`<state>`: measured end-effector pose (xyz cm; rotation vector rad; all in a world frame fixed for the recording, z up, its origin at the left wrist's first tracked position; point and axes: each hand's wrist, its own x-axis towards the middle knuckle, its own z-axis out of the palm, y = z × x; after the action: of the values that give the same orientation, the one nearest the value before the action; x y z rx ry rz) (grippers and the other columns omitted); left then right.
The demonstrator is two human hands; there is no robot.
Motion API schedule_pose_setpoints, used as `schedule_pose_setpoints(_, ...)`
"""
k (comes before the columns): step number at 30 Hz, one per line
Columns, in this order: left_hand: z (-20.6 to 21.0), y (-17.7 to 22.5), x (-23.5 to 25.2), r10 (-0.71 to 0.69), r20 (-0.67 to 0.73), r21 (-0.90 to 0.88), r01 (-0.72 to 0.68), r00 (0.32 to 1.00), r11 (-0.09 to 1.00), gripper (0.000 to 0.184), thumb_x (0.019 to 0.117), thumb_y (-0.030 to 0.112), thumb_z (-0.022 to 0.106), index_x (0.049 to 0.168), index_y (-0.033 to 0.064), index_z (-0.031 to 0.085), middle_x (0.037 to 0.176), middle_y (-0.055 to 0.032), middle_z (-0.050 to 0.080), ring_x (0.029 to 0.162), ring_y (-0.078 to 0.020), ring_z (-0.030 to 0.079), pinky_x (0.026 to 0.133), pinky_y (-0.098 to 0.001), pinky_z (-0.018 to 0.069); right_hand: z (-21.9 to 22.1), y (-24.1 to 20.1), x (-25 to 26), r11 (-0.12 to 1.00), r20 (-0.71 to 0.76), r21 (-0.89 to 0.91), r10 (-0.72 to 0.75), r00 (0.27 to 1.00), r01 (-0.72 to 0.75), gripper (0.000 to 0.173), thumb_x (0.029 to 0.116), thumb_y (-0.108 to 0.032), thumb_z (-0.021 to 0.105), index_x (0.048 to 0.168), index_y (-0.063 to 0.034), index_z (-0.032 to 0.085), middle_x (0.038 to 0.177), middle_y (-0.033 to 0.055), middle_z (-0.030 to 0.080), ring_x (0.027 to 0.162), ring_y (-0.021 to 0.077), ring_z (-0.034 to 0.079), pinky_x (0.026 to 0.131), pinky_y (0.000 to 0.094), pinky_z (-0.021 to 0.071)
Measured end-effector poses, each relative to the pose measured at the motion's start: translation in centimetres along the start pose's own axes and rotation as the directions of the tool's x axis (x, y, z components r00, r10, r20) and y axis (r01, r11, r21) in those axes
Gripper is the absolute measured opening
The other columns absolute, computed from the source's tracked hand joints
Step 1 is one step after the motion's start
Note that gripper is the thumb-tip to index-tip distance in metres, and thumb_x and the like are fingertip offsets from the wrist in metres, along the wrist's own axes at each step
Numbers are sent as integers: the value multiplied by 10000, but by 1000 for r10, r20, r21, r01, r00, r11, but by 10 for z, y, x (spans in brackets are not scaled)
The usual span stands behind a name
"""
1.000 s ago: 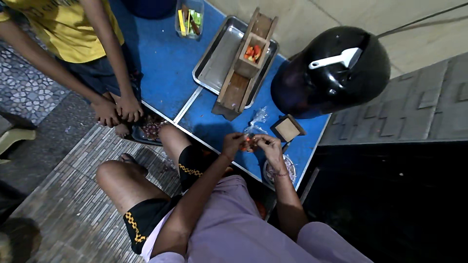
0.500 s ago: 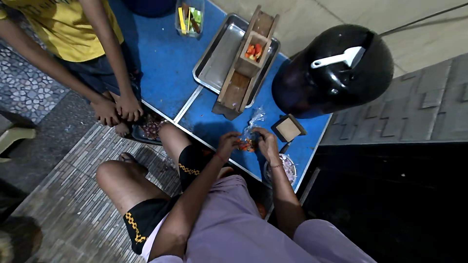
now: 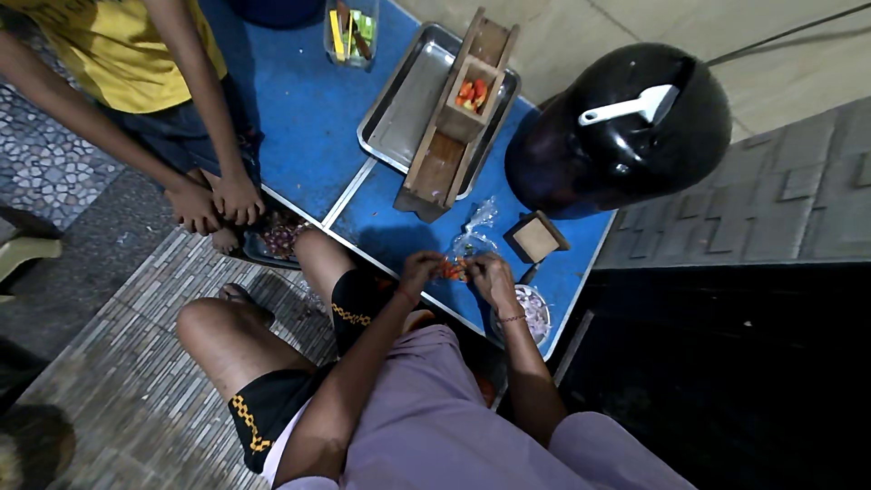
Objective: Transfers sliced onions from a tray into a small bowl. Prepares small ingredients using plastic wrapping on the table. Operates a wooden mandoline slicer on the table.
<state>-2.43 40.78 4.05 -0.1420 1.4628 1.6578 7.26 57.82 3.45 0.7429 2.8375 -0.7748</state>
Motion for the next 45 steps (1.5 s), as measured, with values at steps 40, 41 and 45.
schedule_pose_setpoints(40, 32, 2, -11, 198, 140, 25, -204, 970, 979, 254, 919, -27, 701, 1160, -59, 628, 981, -123, 689, 782, -122, 685, 757, -291, 603, -42, -41, -28, 724, -212, 689, 164, 963, 28, 183, 885, 60, 664, 1066, 32, 662, 872, 33, 713, 733, 56, 676, 709, 247, 593)
schedule_pose_setpoints(41, 30, -1, -9, 212, 131, 42, -220, 968, 975, 217, 929, -9, 701, 1135, -51, 647, 965, -121, 694, 762, -119, 688, 745, -291, 608, -40, -41, -29, 774, -241, 631, 125, 962, 58, 162, 902, 32, 661, 1063, 35, 674, 881, 44, 712, 738, 57, 669, 705, 247, 584)
schedule_pose_setpoints(45, 27, -6, -7, 238, 119, 97, -250, 964, 964, 196, 970, 37, 671, 1150, -39, 672, 966, -131, 694, 745, -129, 664, 734, -302, 589, -33, -38, -31, 935, -330, 263, -146, 933, 239, 185, 951, -36, 616, 1055, 18, 760, 995, 158, 755, 894, 217, 735, 841, 389, 599)
